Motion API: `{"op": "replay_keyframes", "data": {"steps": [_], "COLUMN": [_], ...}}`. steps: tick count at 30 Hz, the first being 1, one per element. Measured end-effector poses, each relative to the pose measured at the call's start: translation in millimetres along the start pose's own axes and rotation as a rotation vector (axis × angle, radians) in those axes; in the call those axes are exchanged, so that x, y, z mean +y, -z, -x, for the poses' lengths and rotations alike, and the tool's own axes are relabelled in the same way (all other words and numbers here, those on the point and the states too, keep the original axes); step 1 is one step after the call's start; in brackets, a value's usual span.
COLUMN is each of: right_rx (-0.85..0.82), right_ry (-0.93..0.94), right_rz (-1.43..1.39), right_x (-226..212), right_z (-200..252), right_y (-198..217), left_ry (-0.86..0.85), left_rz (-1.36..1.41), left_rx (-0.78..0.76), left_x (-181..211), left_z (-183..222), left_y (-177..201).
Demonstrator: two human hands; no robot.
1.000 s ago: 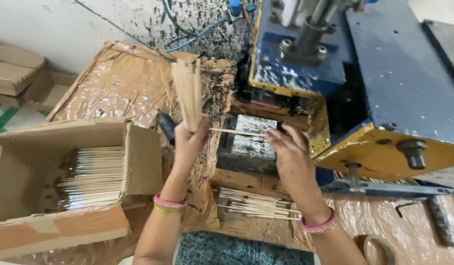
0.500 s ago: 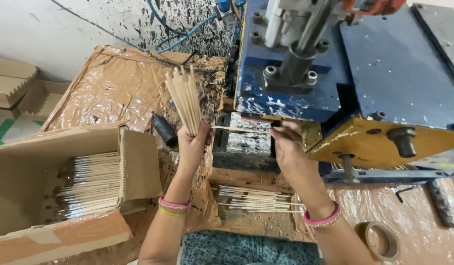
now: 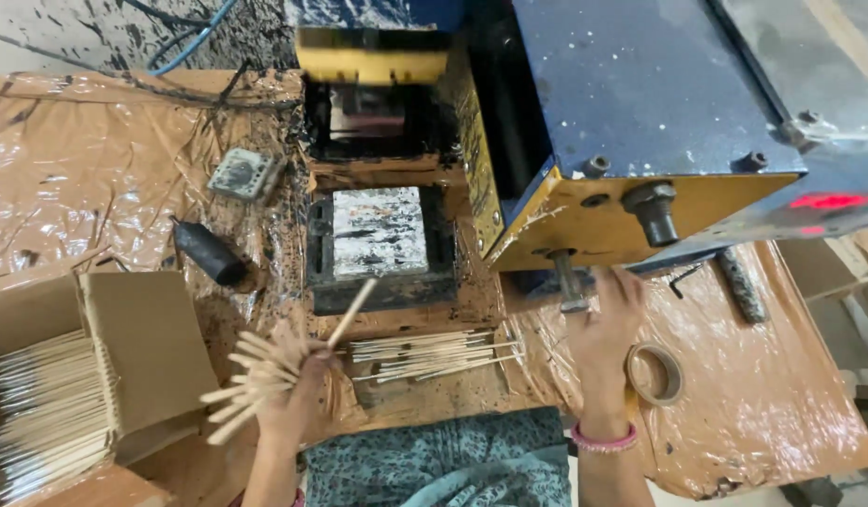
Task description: The worker is feeding long thin sticks into a machine for coating or processing in an industrial setting.
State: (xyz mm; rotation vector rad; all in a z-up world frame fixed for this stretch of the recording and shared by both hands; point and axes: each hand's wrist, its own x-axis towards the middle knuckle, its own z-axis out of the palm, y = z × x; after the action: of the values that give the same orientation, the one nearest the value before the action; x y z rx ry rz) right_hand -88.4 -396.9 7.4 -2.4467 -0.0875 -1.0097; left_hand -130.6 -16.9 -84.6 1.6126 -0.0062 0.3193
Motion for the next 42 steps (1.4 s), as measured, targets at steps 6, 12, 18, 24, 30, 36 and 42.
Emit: {"op": "replay_keyframes", "data": {"steps": [6, 12, 18, 24, 30, 36, 42], "right_rx": [-0.525, -0.386, -0.208, -0.159, -0.168, -0.11, 0.129], "right_ry": [-0.198, 0.295, 0.585, 0.447, 0.393, 0.376, -0.054], "right_rz": [-1.07, -0.715, -0.012, -0.056, -0.072, -0.249, -0.106], "right_x": [-47, -101, -150, -140, -148, -108, 10], "right_z": [32, -37, -65, -54, -66, -34, -1], "right_y": [-20, -26, -54, -58, -56, -31, 5], "left_ry": [-0.311, -0.08, -0.003, 0.114, 0.044, -0.225, -0.214], "left_rz": [-0.137, 0.194, 0.213, 0.452, 0.334, -0.102, -0.149], "left_rx": [-0.412, -0.12, 0.118, 0.029, 0.016, 0.104, 0.167], "left_x": [63, 93, 63, 56, 54, -22, -53], "left_z": [-26, -70, -145, -151, -142, -66, 7], "left_y": [-27, 16, 6, -6, 10, 36, 33]}}
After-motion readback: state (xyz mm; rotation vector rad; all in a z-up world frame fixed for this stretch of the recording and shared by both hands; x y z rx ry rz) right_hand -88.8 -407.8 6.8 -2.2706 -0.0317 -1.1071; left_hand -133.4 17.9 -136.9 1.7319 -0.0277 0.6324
